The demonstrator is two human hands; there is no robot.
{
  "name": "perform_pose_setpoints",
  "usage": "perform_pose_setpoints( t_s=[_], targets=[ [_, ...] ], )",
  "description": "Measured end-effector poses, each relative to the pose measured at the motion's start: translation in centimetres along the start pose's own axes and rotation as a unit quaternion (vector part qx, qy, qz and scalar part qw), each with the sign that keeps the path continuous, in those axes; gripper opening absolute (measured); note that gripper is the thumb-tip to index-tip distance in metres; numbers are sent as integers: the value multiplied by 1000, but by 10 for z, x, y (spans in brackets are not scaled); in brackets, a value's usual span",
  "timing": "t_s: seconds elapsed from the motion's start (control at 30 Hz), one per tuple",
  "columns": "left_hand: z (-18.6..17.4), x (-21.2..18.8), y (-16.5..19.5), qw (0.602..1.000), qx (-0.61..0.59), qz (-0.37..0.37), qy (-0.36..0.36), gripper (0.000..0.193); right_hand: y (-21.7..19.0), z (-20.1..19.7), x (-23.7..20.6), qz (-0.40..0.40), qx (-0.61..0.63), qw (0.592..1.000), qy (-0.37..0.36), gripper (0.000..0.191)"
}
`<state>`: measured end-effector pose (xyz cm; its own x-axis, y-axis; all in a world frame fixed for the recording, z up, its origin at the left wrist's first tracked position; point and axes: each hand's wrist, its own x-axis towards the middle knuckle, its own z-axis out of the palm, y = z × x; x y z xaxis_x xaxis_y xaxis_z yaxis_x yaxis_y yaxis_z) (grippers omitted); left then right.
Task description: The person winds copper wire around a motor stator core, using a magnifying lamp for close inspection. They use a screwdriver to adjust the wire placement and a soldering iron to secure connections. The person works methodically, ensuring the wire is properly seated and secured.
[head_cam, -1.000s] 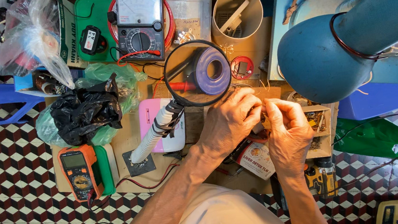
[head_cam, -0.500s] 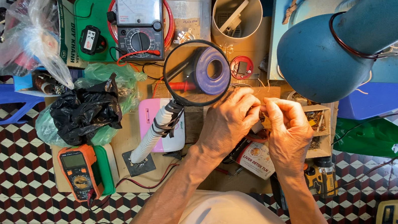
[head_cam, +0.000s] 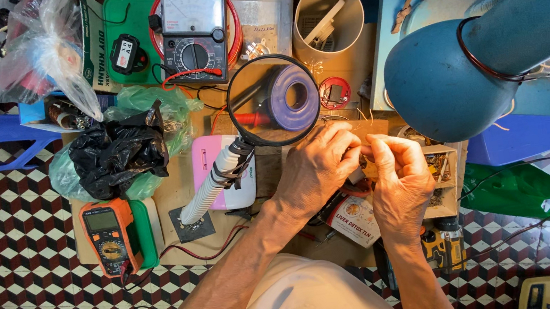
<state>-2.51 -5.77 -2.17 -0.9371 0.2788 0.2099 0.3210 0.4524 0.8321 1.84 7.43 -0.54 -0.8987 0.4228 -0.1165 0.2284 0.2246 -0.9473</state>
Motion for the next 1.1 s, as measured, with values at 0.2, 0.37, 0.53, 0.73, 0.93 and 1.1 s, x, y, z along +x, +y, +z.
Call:
perform_pose_setpoints(
  t_s=[0.2,0.37,0.53,0.73,0.93,1.1],
  targets=[
    [-4,-4,2,1000,-21,-13,-5,31,0,-1,0,6,16,1000,-2,13],
    [-17,-21,3,997,-52,-57,-21,79,5,-5,1,28,36,999,-11,19],
    [-9,-30,-5,996,-17,-78,-39,106,7,-4,0,65,-5,997,-31,23],
    [15,-37,-11,995,-15,-95,-14,92,7,1,5,132,10,991,-28,21],
    [21,-39,-10,996,-47,-73,24,83,13,0,3,144,2,989,-22,18],
    [26,-40,-7,998,-20,-23,51,76,22,-10,-7,107,76,990,-58,21]
  ],
)
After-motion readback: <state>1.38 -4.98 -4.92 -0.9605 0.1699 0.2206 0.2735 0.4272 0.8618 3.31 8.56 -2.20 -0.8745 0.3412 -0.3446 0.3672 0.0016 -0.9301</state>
